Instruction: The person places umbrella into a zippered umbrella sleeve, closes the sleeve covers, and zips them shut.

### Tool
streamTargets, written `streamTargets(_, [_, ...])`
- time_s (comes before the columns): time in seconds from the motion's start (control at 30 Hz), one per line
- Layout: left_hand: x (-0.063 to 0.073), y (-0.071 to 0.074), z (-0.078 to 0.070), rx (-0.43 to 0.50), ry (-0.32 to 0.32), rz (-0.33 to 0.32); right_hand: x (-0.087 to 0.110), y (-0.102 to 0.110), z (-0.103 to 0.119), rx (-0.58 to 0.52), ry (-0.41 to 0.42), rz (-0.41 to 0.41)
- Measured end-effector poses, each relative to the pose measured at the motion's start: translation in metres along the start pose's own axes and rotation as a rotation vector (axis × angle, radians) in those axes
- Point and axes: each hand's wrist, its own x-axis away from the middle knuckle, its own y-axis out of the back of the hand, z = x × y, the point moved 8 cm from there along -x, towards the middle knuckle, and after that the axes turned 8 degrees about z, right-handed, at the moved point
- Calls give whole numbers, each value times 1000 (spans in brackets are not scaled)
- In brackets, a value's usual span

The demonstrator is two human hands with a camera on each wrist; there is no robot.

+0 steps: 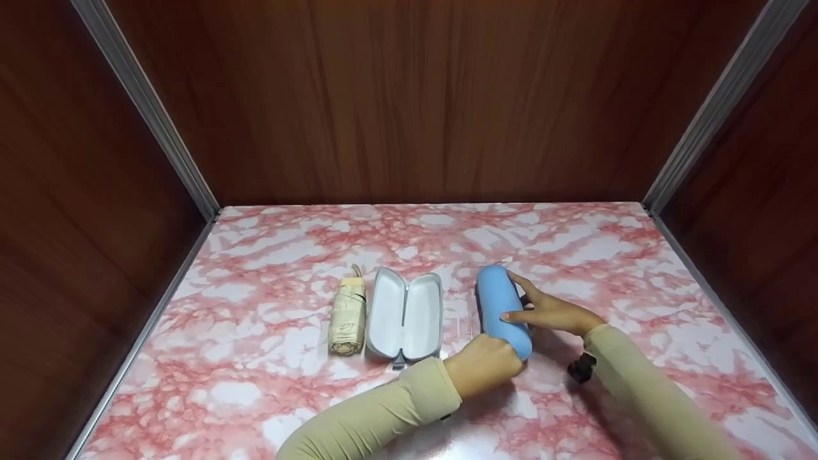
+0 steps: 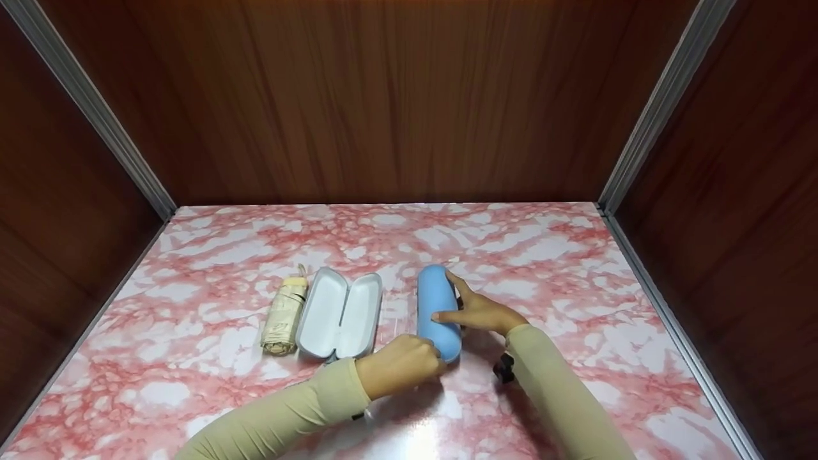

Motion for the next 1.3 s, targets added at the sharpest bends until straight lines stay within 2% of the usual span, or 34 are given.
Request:
streamTargets(0.17, [1,-3,1,73,-21,33,0,1,0,-6,-2,3])
streamTargets(0.4, [3,-3,10,172,0,56,1,2,0,-2,-18,-4])
streamTargets(0.53, [2,-4,14,260,-11,82,1,3,0,9,-26,-7])
streamTargets(0.67, [0,-9,15,310,-31,114,1,3,0,8,-27,-8])
streamTargets(0.8, [-2,-16,16,367,-9,156,-1,1,-1,-4,-21,-3])
streamTargets(0.93, [-1,-16,17,368,21,139,-1,0,-2,-13,-16,5])
streamTargets(1.07, [2,-15,17,355,20,97,-2,0,-1,-16,-17,11])
streamTargets(1.17, [3,-16,19,417,15,94,-2,0,-1,-19,-21,8])
streamTargets(1.3, [4,-19,25,543,31,122,-2,0,-2,-31,-23,7])
